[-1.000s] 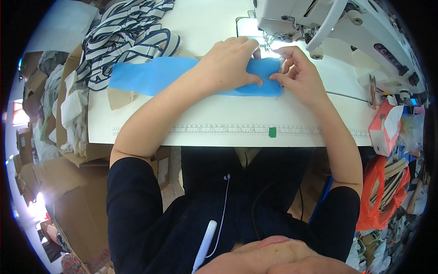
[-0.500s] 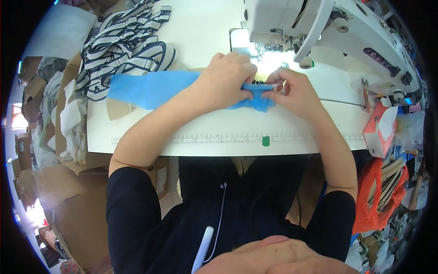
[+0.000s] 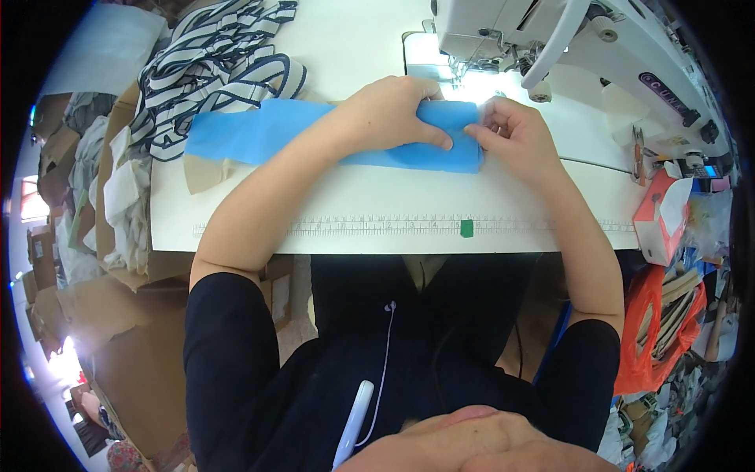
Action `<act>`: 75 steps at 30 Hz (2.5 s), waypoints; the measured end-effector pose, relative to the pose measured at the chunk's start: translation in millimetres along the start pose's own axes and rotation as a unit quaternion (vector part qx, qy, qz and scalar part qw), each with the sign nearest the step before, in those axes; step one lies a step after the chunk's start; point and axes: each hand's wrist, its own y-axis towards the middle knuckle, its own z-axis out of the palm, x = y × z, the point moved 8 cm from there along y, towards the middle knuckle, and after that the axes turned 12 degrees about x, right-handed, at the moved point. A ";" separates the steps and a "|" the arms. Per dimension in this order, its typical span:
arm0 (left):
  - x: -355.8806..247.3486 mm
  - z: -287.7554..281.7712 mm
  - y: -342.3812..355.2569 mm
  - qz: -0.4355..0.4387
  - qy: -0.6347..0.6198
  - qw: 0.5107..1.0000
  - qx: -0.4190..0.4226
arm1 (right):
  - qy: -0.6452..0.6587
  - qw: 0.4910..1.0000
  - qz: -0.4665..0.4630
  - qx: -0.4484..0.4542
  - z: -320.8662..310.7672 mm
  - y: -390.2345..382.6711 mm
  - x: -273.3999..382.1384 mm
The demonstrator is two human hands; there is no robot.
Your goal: Sewing fabric and straps together using an industrial sewing machine.
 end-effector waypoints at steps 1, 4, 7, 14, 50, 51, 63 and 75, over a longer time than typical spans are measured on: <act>1.1 0.9 1.9 -0.013 0.003 1.000 0.018 | 0.012 1.000 -0.001 -0.002 -0.2 0.7 -2.6; 4.3 3.4 2.5 -0.022 -0.005 0.999 0.031 | 0.049 0.999 -0.005 -0.007 2.4 0.2 -4.1; 3.0 2.0 1.5 -0.013 -0.010 1.000 0.024 | 0.076 0.997 0.001 -0.006 2.2 0.4 -1.9; 4.1 -1.1 1.6 0.008 -0.026 1.000 -0.006 | 0.007 1.000 -0.015 0.015 5.6 -2.0 7.3; 4.3 0.7 -0.8 -0.017 -0.115 0.993 0.001 | 0.024 0.998 0.015 0.048 2.0 2.8 -8.0; 4.8 0.2 -0.9 -0.016 -0.114 0.993 -0.001 | 0.023 0.999 0.014 0.047 2.2 3.0 -7.1; 2.7 0.6 -1.4 0.004 -0.106 0.994 -0.008 | 0.040 0.999 0.011 0.035 1.8 2.3 -6.9; 8.4 -20.7 -21.4 0.022 -0.146 0.989 -0.010 | -0.284 0.946 -0.115 0.102 12.0 -22.2 30.4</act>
